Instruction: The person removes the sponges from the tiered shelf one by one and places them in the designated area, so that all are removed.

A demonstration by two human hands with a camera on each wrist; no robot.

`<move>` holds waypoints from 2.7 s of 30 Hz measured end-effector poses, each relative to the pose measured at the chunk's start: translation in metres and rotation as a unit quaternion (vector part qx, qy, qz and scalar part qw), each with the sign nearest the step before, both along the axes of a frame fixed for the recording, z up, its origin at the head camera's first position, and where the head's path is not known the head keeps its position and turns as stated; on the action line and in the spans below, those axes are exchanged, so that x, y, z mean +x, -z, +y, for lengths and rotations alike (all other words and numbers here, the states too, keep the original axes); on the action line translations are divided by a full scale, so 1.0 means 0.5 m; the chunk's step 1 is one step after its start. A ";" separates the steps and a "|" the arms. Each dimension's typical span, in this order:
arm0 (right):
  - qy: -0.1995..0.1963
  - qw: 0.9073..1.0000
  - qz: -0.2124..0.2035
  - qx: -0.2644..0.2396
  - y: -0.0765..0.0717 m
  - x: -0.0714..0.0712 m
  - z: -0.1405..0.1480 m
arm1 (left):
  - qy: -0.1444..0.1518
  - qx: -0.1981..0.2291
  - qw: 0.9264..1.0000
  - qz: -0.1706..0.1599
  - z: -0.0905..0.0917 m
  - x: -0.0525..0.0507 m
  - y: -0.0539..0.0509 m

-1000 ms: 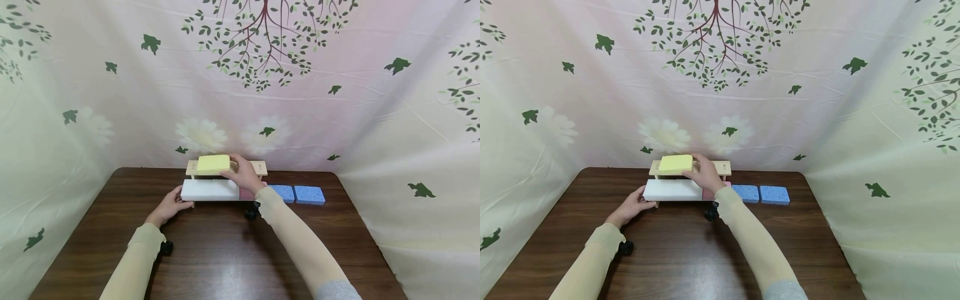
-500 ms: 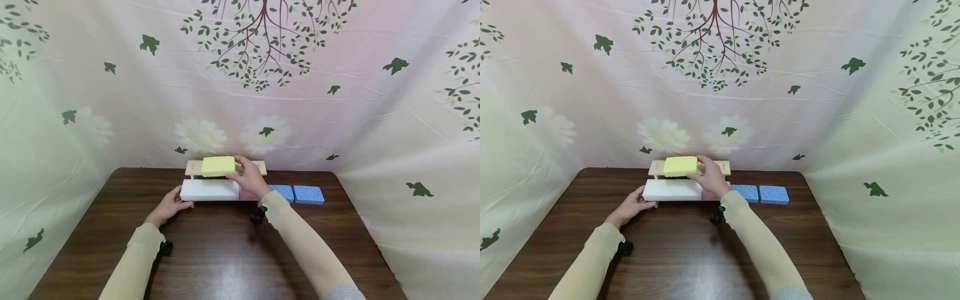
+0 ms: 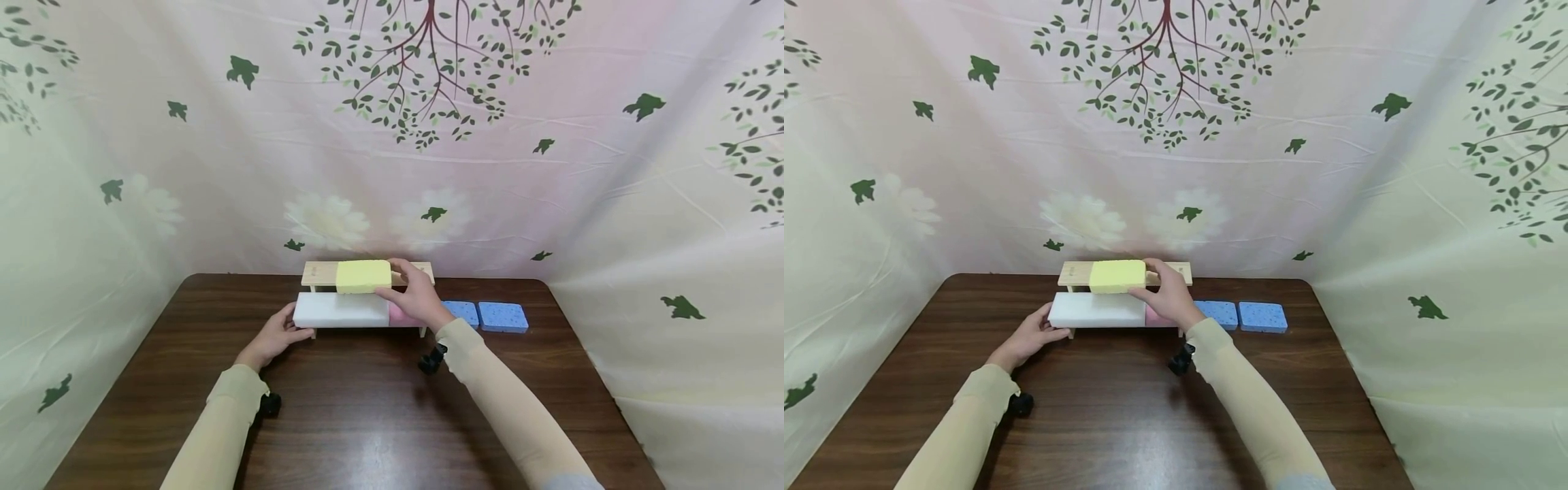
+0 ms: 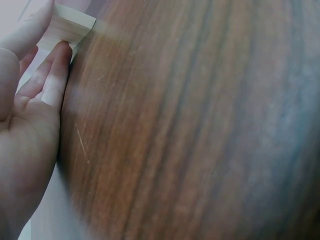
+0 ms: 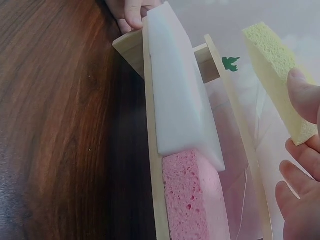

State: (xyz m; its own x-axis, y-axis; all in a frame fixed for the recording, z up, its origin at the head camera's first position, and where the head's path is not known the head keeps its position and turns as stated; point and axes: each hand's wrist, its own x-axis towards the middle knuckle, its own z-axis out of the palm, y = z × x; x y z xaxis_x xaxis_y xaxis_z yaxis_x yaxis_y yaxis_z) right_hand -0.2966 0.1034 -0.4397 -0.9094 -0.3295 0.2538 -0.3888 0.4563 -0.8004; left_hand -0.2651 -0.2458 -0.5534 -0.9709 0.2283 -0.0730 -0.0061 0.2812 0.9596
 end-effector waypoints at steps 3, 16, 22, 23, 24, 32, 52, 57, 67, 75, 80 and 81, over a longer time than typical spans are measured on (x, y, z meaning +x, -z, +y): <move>0.003 1.000 -0.002 0.001 0.004 0.005 0.006 | -0.001 -0.003 1.000 0.002 -0.001 0.001 -0.001; -0.009 0.999 -0.021 -0.029 0.013 0.032 0.029 | -0.002 0.000 1.000 0.010 0.002 0.007 0.000; -0.008 1.000 -0.015 -0.017 0.017 0.047 0.043 | 0.001 0.006 1.000 0.017 0.004 0.006 -0.002; -0.009 1.000 -0.015 -0.020 0.018 0.049 0.045 | 0.000 0.010 1.000 0.015 0.004 0.006 -0.002; -0.007 1.000 -0.013 -0.016 0.020 0.051 0.048 | -0.001 0.012 1.000 0.014 0.004 0.005 -0.002; -0.002 1.000 -0.003 -0.013 0.028 0.064 0.066 | 0.004 0.013 1.000 0.014 0.001 0.008 -0.003; 0.020 1.000 0.010 -0.012 0.048 0.110 0.136 | 0.008 0.023 0.999 0.021 0.002 0.009 0.004; 0.021 1.000 0.014 -0.009 0.055 0.123 0.156 | 0.007 0.025 0.999 0.023 -0.001 0.006 0.004; 0.024 0.999 0.023 -0.023 0.065 0.147 0.188 | 0.008 0.024 0.999 0.023 -0.002 0.005 0.007; 0.028 0.999 0.028 -0.023 0.074 0.166 0.211 | 0.008 0.021 0.999 0.025 -0.001 0.004 0.003; 0.030 0.999 0.036 -0.022 0.082 0.174 0.225 | 0.007 0.016 1.000 0.023 -0.002 0.002 -0.001; 0.030 0.999 0.037 -0.021 0.082 0.176 0.228 | 0.007 0.015 1.000 0.023 -0.002 0.002 -0.001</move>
State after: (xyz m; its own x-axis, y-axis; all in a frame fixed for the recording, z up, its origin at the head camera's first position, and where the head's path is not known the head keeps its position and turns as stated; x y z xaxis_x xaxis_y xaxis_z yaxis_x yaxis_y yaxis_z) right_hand -0.2085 0.2172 -0.4809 -0.9055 -0.2631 0.3329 -0.4201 0.4464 -0.7900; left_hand -0.2641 -0.2471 -0.5530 -0.9696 0.2439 -0.0217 0.0416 0.2515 0.9670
